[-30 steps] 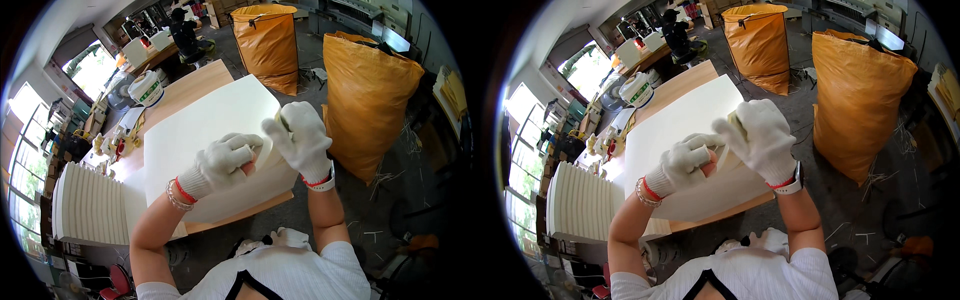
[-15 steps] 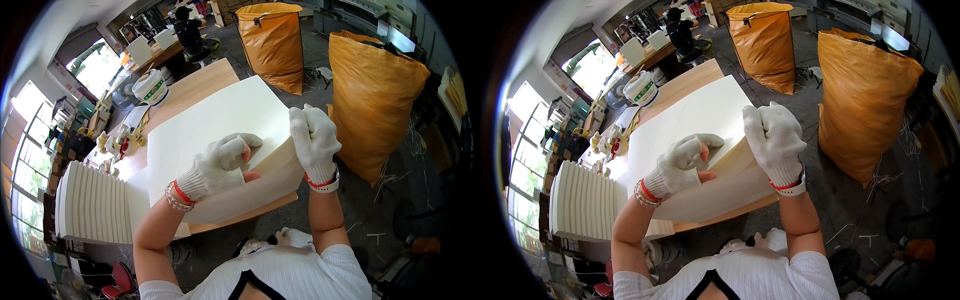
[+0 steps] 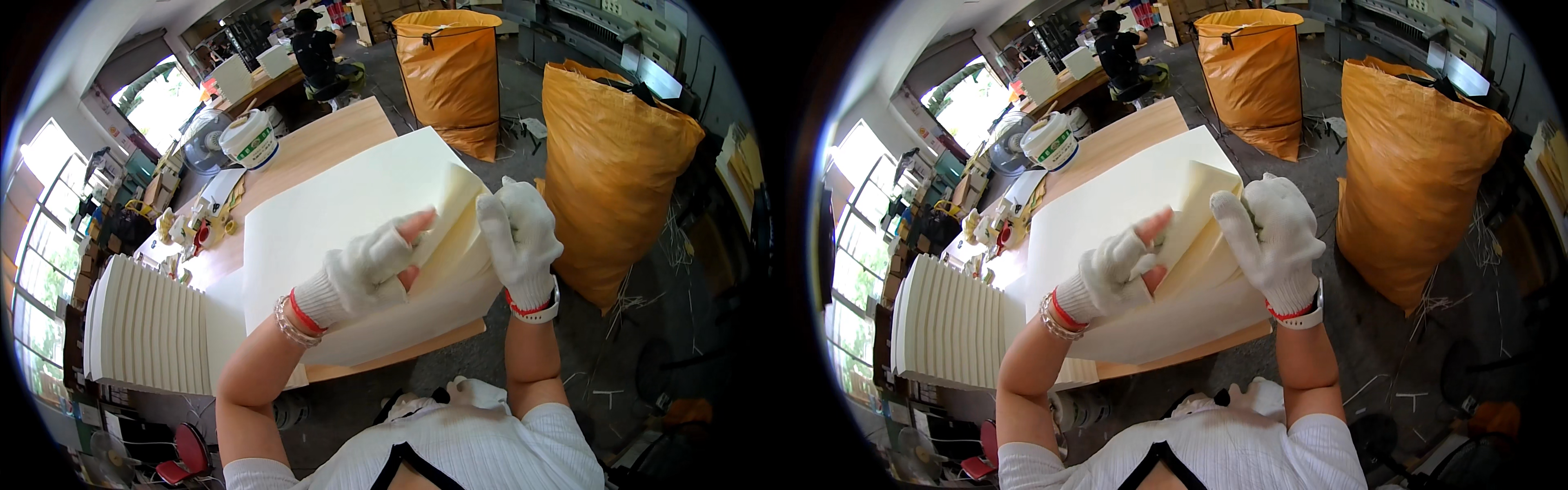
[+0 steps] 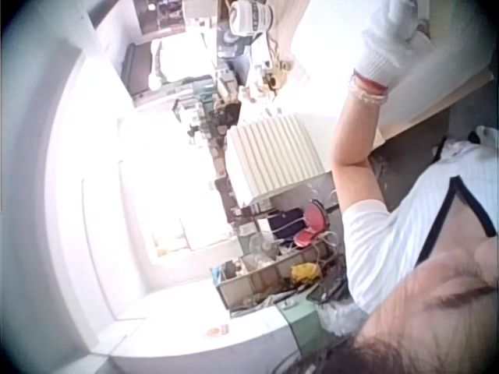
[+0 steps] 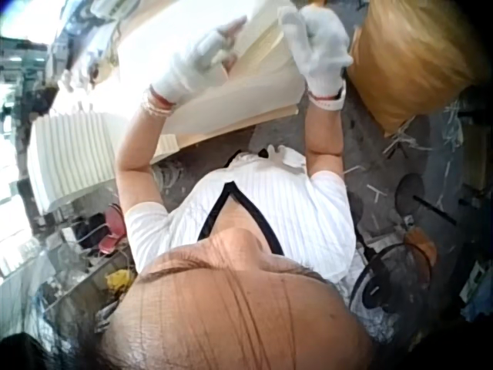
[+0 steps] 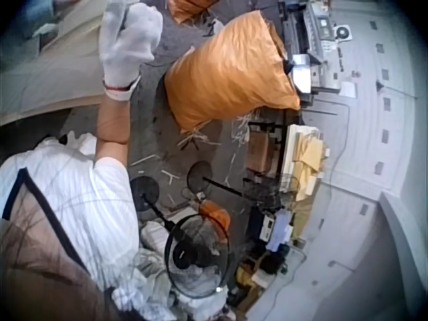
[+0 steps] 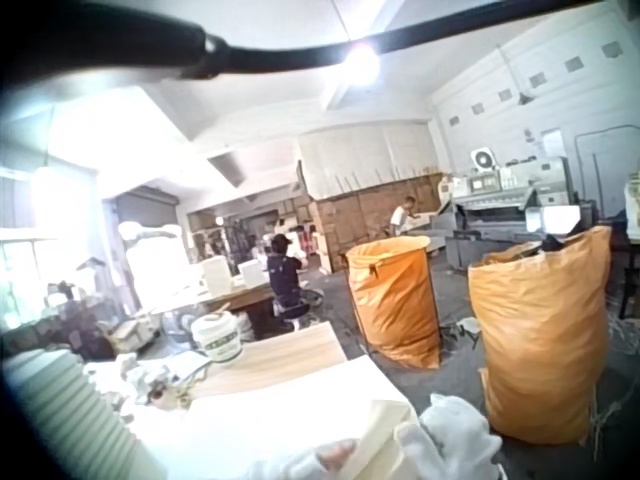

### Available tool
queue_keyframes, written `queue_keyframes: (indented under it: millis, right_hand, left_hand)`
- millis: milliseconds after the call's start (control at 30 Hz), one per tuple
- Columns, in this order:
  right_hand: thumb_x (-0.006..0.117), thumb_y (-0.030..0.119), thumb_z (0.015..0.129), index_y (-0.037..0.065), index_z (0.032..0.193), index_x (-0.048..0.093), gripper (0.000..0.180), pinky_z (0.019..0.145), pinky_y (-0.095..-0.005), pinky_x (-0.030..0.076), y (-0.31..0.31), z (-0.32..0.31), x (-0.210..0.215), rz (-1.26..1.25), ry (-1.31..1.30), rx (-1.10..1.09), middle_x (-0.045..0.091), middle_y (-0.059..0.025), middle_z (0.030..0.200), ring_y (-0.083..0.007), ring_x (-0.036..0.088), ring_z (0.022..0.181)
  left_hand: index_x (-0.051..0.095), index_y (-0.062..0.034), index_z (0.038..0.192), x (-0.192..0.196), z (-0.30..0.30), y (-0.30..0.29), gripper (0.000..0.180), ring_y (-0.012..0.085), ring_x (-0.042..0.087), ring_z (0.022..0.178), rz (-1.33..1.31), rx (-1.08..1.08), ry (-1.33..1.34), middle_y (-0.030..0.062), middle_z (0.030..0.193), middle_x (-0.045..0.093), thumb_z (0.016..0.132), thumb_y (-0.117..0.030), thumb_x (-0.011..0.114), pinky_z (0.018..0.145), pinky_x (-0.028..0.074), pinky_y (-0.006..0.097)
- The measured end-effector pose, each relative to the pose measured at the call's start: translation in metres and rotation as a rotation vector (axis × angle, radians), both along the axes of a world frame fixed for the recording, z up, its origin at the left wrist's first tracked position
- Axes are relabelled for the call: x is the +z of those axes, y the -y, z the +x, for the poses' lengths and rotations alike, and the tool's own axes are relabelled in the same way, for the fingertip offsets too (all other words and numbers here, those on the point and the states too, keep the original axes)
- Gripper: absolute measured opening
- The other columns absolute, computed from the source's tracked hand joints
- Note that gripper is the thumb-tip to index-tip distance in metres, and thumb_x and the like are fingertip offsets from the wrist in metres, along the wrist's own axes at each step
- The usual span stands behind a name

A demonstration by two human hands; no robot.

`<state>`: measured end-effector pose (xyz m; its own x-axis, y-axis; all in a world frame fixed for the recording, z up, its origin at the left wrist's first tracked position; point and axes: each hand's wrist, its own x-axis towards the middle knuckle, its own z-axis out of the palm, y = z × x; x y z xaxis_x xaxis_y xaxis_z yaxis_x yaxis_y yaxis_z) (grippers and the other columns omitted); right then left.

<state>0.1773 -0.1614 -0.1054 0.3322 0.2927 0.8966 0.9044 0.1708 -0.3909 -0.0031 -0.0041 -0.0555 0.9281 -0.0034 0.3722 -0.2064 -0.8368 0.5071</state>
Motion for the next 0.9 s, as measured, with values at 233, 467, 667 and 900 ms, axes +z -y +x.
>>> queue_keyframes:
  millis: [233, 467, 667, 900]
  right_hand:
    - [0.061, 0.000, 0.092, -0.001, 0.102, 0.064, 0.011, 0.074, -0.0451, 0.053, -0.008, 0.000, -0.004, 0.105, 0.231, -0.155, 0.045, -0.0078, 0.067, -0.0258, 0.050, 0.058]
    - [0.061, 0.000, 0.092, 0.000, 0.104, 0.063, 0.013, 0.075, -0.0457, 0.053, -0.004, 0.002, -0.003, 0.078, 0.186, -0.055, 0.046, -0.0078, 0.068, -0.0264, 0.050, 0.061]
    - [0.059, 0.001, 0.093, -0.001, 0.097, 0.062, 0.005, 0.073, -0.0432, 0.052, -0.002, 0.000, 0.003, -0.012, 0.124, -0.026, 0.043, -0.0065, 0.067, -0.0262, 0.048, 0.060]
    - [0.058, 0.002, 0.094, -0.001, 0.094, 0.061, 0.005, 0.072, -0.0439, 0.049, -0.007, -0.002, 0.001, 0.063, 0.145, -0.071, 0.041, -0.0076, 0.065, -0.0265, 0.046, 0.058]
  left_hand:
    - [0.068, -0.0059, 0.113, -0.001, 0.005, -0.003, 0.036, 0.0258, 0.065, 0.094, 0.040, -0.026, -0.100, 0.0107, 0.107, 0.065, 0.081, -0.013, 0.082, 0.083, 0.051, 0.033]
    - [0.066, -0.0063, 0.116, -0.006, 0.008, -0.006, 0.041, 0.0275, 0.065, 0.094, -0.011, -0.028, -0.014, 0.0116, 0.106, 0.064, 0.079, -0.014, 0.083, 0.084, 0.051, 0.033]
    - [0.067, -0.0051, 0.118, 0.000, 0.009, -0.011, 0.039, 0.0270, 0.065, 0.091, 0.058, -0.108, -0.165, 0.0115, 0.102, 0.063, 0.081, -0.008, 0.077, 0.081, 0.052, 0.033]
    - [0.068, -0.0053, 0.118, -0.007, 0.010, -0.001, 0.043, 0.0264, 0.063, 0.092, -0.010, -0.067, 0.046, 0.0114, 0.104, 0.063, 0.077, -0.004, 0.082, 0.083, 0.050, 0.034]
